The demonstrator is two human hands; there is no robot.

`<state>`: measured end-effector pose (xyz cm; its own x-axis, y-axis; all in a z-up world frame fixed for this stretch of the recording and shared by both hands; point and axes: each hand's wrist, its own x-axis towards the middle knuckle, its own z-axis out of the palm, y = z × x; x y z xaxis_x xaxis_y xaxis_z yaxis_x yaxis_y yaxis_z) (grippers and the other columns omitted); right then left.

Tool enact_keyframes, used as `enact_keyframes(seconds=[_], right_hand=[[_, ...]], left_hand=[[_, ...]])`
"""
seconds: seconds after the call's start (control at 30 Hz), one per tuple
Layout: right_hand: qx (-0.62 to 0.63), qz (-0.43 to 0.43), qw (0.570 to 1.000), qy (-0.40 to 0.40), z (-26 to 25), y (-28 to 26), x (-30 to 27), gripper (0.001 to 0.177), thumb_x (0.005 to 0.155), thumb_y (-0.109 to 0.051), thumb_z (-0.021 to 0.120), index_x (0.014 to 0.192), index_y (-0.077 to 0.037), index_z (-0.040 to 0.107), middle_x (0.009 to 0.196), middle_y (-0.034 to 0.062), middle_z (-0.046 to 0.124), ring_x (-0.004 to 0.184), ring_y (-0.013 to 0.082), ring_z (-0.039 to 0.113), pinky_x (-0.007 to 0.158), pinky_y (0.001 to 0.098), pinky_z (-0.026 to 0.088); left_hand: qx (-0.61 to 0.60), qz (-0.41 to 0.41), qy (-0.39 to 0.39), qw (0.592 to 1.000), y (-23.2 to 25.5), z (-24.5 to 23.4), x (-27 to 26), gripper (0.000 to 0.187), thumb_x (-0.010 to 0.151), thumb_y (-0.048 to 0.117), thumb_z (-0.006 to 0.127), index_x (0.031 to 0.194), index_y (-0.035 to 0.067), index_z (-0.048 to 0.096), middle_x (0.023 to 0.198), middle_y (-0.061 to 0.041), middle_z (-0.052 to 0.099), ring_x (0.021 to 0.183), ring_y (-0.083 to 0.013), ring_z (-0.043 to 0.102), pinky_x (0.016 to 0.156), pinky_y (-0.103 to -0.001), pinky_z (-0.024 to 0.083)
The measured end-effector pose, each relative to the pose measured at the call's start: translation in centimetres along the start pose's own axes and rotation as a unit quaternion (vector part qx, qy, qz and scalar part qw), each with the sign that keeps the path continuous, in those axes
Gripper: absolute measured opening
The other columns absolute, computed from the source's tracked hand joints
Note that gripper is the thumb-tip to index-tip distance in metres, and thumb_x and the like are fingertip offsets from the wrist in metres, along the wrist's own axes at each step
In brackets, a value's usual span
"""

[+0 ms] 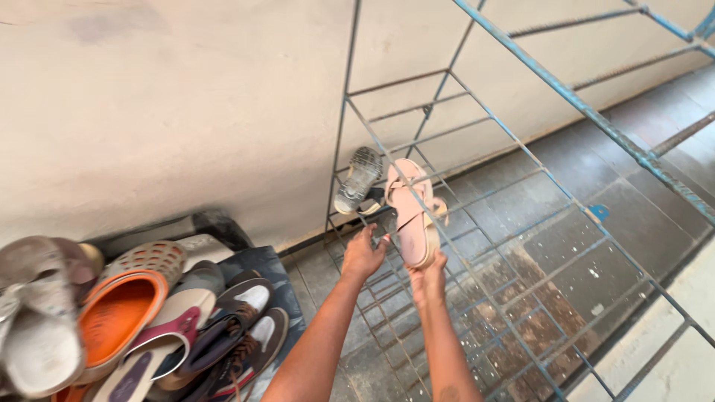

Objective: The person removes various shoes from a metal shoe rack and places them on a nearby ledge and a plastic chair. The person handles boots, sneakers, sandals, and slippers one at a time, moving them from the rack to the ledge or chair.

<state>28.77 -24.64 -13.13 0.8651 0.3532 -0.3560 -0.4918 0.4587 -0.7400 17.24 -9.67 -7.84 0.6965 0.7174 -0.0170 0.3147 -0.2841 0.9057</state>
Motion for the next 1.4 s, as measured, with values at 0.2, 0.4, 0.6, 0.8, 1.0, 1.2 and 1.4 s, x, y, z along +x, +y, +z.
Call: enact_keyframes(seconds=[0.2, 0.4, 0.6, 0.8, 1.0, 1.2, 1.4], right_hand=[[0.040, 0.125, 0.985, -0.112, 8.2, 4.9, -9.6, 0.051, 0.103, -0.042, 0.034, 0.133, -0.008, 0.056, 0.127, 0.0112, 0.065, 0.110, 0.0263, 0.064, 0.093, 0.0427, 0.056], [-0.188, 0.141, 0.917, -0.322, 16.5, 8.6, -14.4, 0.049, 0.102, -0.036, 0.049, 0.138, -0.003, 0.055, 0.126, 0.0110, 0.068, 0.111, 0.0222, 0.065, 0.095, 0.0391, 0.053], [-0.345, 0.096, 0.853, -0.379, 27.8, 15.9, -23.8, 0.057, 0.088, -0.032, 0.072, 0.136, -0.009, 0.051, 0.121, 0.0074, 0.069, 0.105, 0.0188, 0.068, 0.079, 0.0369, 0.058], [-0.317, 0.121, 0.809, -0.480, 36.4, 21.9, -33.4, 0.058, 0.091, -0.034, 0.073, 0.136, -0.003, 0.054, 0.125, 0.0110, 0.068, 0.109, 0.0182, 0.069, 0.087, 0.0356, 0.060], [-0.279, 0.090, 0.775, -0.560, 41.3, 28.6, -41.0, 0.059, 0.093, -0.032, 0.075, 0.139, -0.004, 0.052, 0.129, 0.0098, 0.067, 0.116, 0.0163, 0.065, 0.094, 0.0319, 0.055], [-0.548, -0.164, 0.596, -0.564, 43.0, 35.2, -45.4, 0.060, 0.089, -0.041, 0.073, 0.133, -0.004, 0.056, 0.122, 0.0199, 0.070, 0.111, 0.0326, 0.071, 0.094, 0.0400, 0.055], [-0.522, -0.334, 0.557, -0.553, 42.6, 36.4, -47.5, 0.060, 0.085, -0.039, 0.075, 0.123, 0.004, 0.058, 0.115, 0.0285, 0.065, 0.106, 0.0452, 0.062, 0.089, 0.0508, 0.050]], left_hand=[[-0.177, -0.144, 0.016, 0.973, -0.3, -6.5, -1.1, 0.089, 0.083, 0.053, 0.072, 0.154, 0.012, 0.037, 0.138, -0.022, 0.062, 0.127, -0.0338, 0.062, 0.106, -0.041, 0.048], [-0.155, -0.100, 0.134, 0.974, -3.9, -19.2, -3.7, 0.085, 0.080, 0.044, 0.076, 0.152, 0.011, 0.044, 0.137, -0.021, 0.065, 0.127, -0.0335, 0.064, 0.105, -0.041, 0.049], [-0.049, -0.063, 0.223, 0.972, -7.1, -34.2, -9.7, 0.081, 0.080, 0.043, 0.079, 0.148, 0.009, 0.049, 0.133, -0.022, 0.066, 0.123, -0.0359, 0.065, 0.103, -0.042, 0.050], [-0.031, -0.108, 0.315, 0.942, -8.2, -47.4, -16.5, 0.080, 0.079, 0.043, 0.079, 0.147, 0.010, 0.052, 0.127, -0.023, 0.069, 0.117, -0.0349, 0.069, 0.098, -0.042, 0.052], [-0.045, -0.103, 0.395, 0.912, -10.5, -56.6, -22.8, 0.075, 0.080, 0.042, 0.077, 0.144, 0.010, 0.056, 0.117, -0.023, 0.073, 0.104, -0.0351, 0.075, 0.091, -0.041, 0.057], [0.138, -0.135, 0.464, 0.865, -17.4, -61.9, -27.1, 0.069, 0.085, 0.032, 0.071, 0.146, 0.005, 0.054, 0.130, -0.026, 0.064, 0.114, -0.0446, 0.062, 0.097, -0.047, 0.049], [0.102, -0.135, 0.414, 0.895, -20.7, -62.7, -27.4, 0.060, 0.092, 0.028, 0.064, 0.148, 0.009, 0.054, 0.145, -0.022, 0.055, 0.133, -0.0400, 0.052, 0.113, -0.046, 0.042]])
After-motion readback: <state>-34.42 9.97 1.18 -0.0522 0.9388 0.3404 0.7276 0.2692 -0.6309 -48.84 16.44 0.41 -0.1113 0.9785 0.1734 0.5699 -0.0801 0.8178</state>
